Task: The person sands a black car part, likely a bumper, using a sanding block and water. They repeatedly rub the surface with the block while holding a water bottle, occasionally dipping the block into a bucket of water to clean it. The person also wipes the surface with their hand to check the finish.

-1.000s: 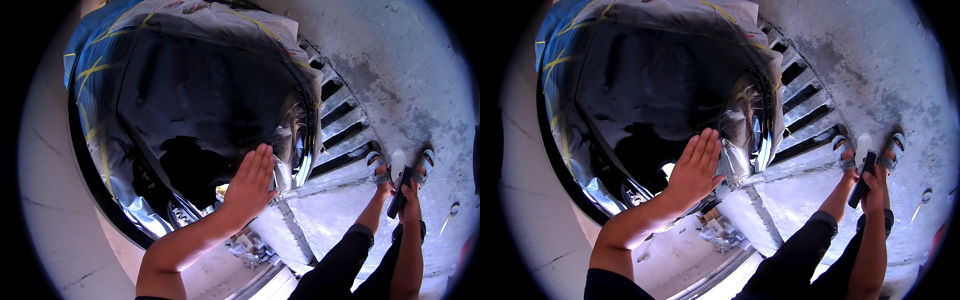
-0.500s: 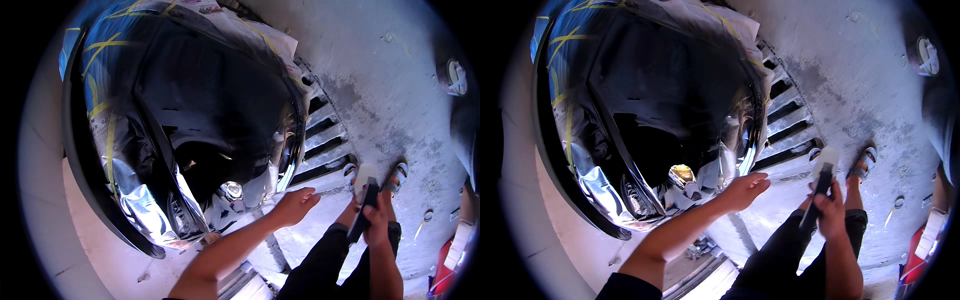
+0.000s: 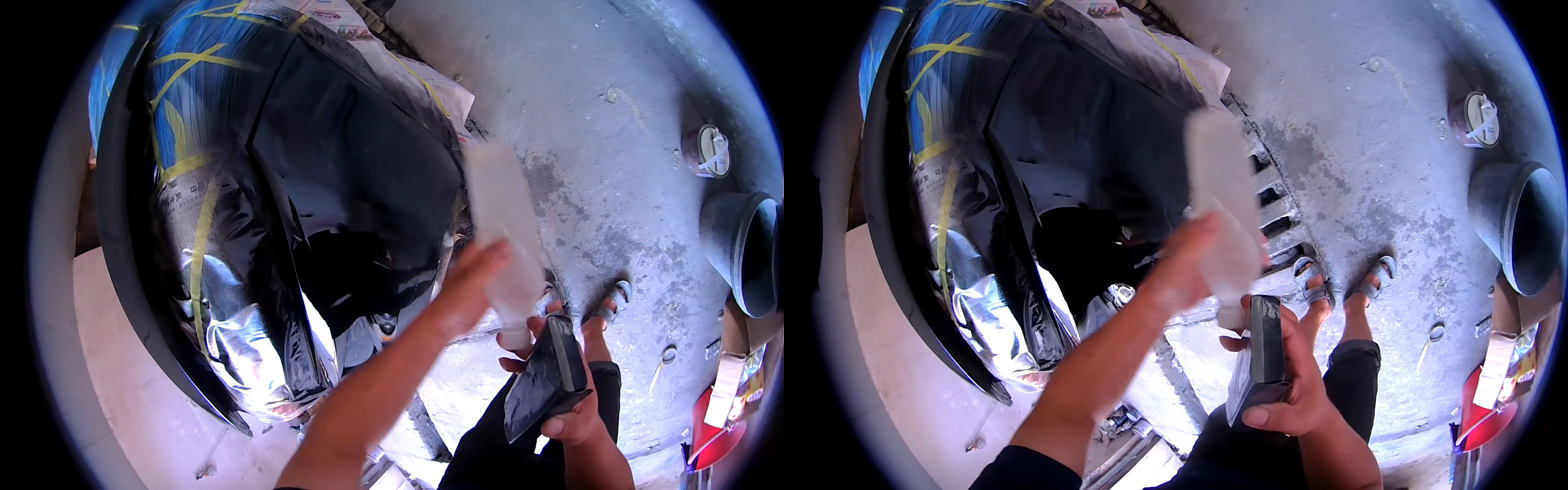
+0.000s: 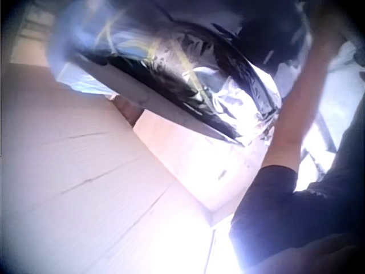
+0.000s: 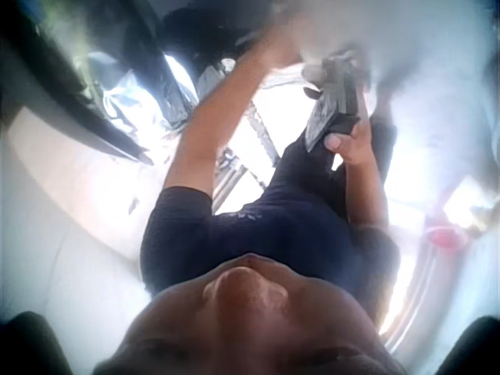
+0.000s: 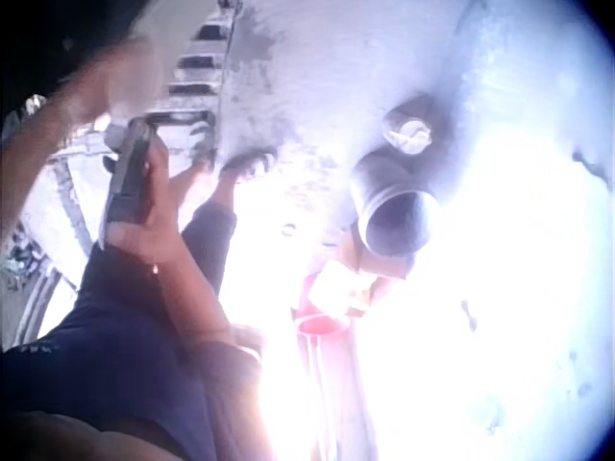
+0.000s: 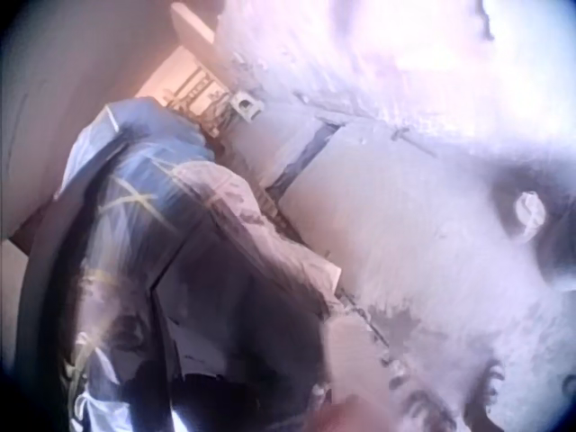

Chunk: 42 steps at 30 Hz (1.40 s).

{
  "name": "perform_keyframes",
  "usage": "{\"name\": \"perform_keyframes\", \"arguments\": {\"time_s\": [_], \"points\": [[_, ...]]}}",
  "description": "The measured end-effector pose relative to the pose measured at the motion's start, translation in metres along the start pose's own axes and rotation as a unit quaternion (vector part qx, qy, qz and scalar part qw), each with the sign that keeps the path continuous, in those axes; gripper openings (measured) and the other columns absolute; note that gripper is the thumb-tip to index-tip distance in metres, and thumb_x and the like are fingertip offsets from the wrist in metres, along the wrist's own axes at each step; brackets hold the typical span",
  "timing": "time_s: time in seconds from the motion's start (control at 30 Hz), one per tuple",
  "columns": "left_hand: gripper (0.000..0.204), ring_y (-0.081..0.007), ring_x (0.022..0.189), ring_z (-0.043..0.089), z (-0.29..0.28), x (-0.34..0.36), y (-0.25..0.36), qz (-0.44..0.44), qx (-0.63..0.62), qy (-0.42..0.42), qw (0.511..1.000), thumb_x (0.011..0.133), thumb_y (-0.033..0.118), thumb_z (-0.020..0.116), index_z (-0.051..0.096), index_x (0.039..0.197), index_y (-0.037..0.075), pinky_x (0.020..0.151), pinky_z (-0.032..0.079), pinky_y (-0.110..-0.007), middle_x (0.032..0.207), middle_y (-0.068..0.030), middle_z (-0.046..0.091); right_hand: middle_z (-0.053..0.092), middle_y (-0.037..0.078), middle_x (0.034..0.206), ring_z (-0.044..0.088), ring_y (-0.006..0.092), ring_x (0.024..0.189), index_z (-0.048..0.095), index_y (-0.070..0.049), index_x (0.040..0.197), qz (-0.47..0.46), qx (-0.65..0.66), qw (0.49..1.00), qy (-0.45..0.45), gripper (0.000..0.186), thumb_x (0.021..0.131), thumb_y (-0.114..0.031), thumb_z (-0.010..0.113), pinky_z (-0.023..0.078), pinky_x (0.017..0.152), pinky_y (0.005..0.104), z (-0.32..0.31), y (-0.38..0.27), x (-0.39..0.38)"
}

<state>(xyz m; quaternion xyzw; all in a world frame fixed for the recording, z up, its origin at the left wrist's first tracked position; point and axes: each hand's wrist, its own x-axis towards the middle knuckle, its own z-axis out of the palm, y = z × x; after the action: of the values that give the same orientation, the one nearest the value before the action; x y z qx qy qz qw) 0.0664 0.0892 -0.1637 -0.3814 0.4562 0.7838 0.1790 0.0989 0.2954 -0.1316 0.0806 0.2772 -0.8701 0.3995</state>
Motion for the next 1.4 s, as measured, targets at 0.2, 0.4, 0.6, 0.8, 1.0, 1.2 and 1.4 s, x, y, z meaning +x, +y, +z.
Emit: {"name": "perform_keyframes", "arguments": {"time_s": [0.2,0.4,0.6,0.8,1.0,1.2,1.4], "points": [[0.095,-0.0399,0.115,0.062,-0.016,-0.057,0.151,0.306,0.258,0.057,0.915,0.074,0.048,0.08,0.037,0.141,-0.004,0.098,0.052,-0.049,0.126,-0.0252,0.058,0.039,0.012,0.134,0.045,0.0257,0.121,0.035,-0.001,0.147,-0.103,-0.263,0.959,-0.009,0.096,0.07,-0.027,0.085,0.04,0.103,0.0389,-0.043,0.045,0.053],[0.089,-0.0393,0.118,0.061,-0.045,-0.093,0.208,0.428,0.464,0.112,0.768,0.073,0.031,0.085,0.038,0.144,0.006,0.101,0.048,-0.054,0.128,-0.0237,0.057,0.043,0.026,0.135,0.046,0.0429,0.126,0.029,-0.006,0.151,-0.101,-0.449,0.888,0.011,0.082,0.086,-0.03,0.073,0.042,0.104,0.0451,-0.006,0.103,0.125],[0.092,-0.0379,0.121,0.059,-0.046,-0.09,0.211,0.404,0.54,0.17,0.718,0.072,0.048,0.083,0.04,0.143,0.009,0.102,0.048,-0.054,0.131,-0.0198,0.056,0.036,0.026,0.145,0.044,0.0447,0.127,0.041,-0.01,0.147,-0.168,-0.471,0.865,0.044,0.062,0.093,-0.026,0.066,0.039,0.106,0.0477,0.019,0.135,0.14],[0.091,-0.0402,0.123,0.058,-0.035,-0.095,0.215,0.389,0.599,0.173,0.679,0.078,0.047,0.079,0.036,0.147,0.007,0.102,0.046,-0.056,0.136,-0.0221,0.054,0.036,0.028,0.147,0.046,0.045,0.125,0.043,-0.008,0.146,-0.219,-0.484,0.845,0.067,0.057,0.096,-0.027,0.062,0.038,0.104,0.0492,0.033,0.134,0.163],[0.087,-0.0406,0.122,0.058,-0.026,-0.089,0.206,0.357,0.637,0.181,0.658,0.081,0.046,0.077,0.036,0.147,0.008,0.103,0.045,-0.058,0.133,-0.022,0.056,0.037,0.03,0.144,0.045,0.046,0.125,0.043,-0.009,0.147,-0.206,-0.49,0.843,0.087,0.058,0.095,-0.024,0.062,0.037,0.104,0.0508,0.037,0.133,0.159],[0.088,-0.0398,0.12,0.06,-0.022,-0.102,0.213,0.359,0.626,0.212,0.659,0.08,0.048,0.078,0.035,0.147,0.012,0.102,0.046,-0.058,0.133,-0.0207,0.057,0.039,0.031,0.143,0.048,0.0458,0.119,0.045,-0.008,0.145,-0.199,-0.487,0.845,0.095,0.056,0.095,-0.025,0.06,0.039,0.1,0.0512,0.056,0.124,0.174],[0.093,-0.0391,0.121,0.06,-0.022,-0.093,0.206,0.344,0.616,0.216,0.675,0.078,0.052,0.079,0.033,0.149,0.013,0.102,0.046,-0.058,0.134,-0.0206,0.056,0.04,0.03,0.141,0.047,0.0454,0.121,0.044,-0.008,0.146,-0.197,-0.486,0.845,0.103,0.055,0.096,-0.026,0.058,0.037,0.101,0.0517,0.051,0.134,0.153]]}}
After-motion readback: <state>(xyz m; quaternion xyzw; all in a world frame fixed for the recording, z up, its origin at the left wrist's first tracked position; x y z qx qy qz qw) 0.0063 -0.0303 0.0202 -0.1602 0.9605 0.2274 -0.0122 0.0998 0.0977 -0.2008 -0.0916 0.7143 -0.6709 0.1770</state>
